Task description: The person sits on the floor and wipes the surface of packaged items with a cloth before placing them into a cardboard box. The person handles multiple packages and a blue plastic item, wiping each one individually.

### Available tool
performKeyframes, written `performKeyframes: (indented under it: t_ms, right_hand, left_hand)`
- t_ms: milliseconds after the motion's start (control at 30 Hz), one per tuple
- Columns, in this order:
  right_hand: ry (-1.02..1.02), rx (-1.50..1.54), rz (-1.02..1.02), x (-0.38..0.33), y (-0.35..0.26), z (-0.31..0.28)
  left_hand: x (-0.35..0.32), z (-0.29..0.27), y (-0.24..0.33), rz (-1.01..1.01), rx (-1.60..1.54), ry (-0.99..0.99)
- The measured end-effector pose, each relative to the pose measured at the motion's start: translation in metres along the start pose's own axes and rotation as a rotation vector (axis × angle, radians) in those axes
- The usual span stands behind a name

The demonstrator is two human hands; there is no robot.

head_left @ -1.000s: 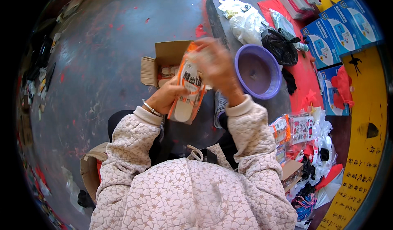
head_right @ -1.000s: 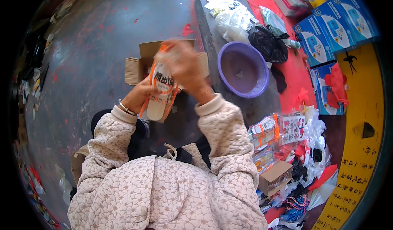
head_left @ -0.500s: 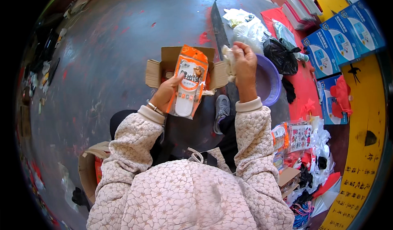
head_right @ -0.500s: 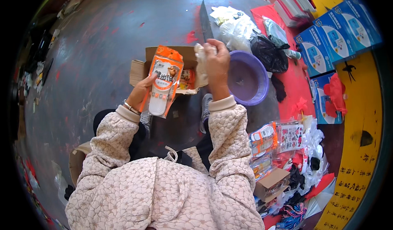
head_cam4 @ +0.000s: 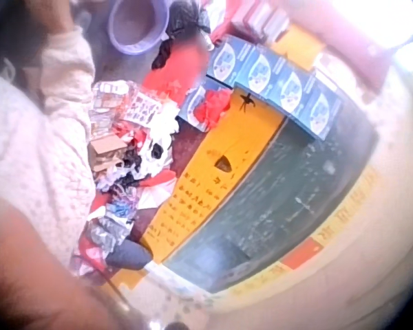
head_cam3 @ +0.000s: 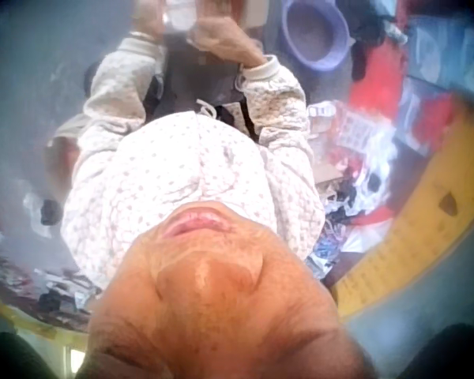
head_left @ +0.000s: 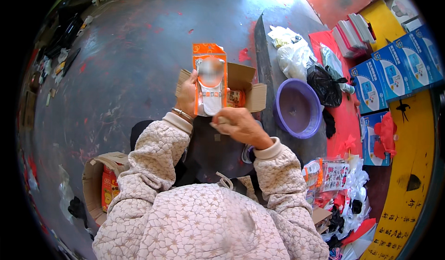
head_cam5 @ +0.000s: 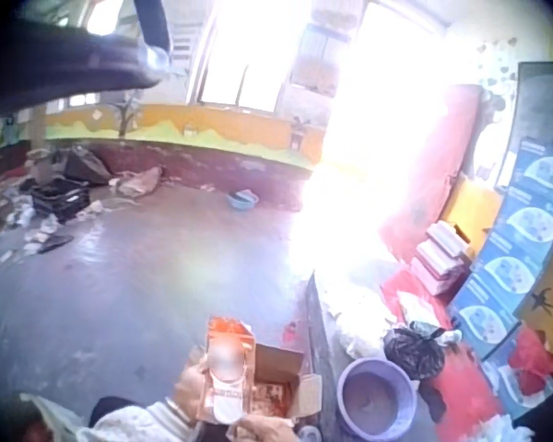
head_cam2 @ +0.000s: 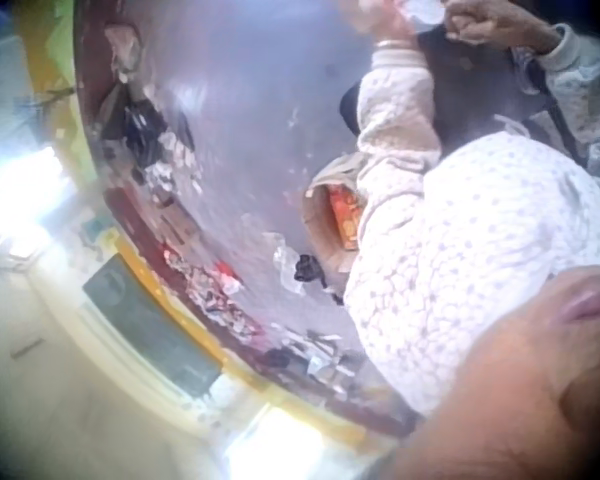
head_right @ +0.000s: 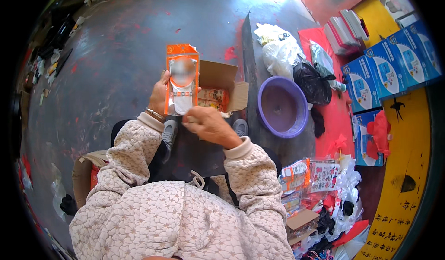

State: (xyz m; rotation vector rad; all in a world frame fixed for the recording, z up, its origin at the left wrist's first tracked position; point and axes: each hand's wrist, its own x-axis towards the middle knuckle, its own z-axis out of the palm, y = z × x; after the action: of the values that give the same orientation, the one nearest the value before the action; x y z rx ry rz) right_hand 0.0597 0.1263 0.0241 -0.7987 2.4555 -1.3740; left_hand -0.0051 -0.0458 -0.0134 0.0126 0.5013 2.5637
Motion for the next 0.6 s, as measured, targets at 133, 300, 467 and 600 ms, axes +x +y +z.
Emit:
performKeyframes:
  t_ms: [133, 300, 467, 600]
  right_hand:
    - [0.426, 0.469, 0.428, -0.011, 0.022, -0.053]
    - [0.846, 0.236, 0.130, 0.005, 0.006, -0.049]
    - [0.824, -0.372, -0.054, 0.031, 0.022, -0.040]
    - [0.964, 0.130, 0.469, 0.022, 0.105, -0.091]
  left_hand:
    - [-0.002, 0.007, -0.004, -0.065, -0.067, -0.118]
    - [-0.001, 0.008, -0.018, -0.231, 0.088, -0.123]
    - [-0.018, 0.017, -0.024, -0.318, 0.178, -0.111]
    - [-0.019, 0.032, -0.016, -0.346, 0.246, -0.142]
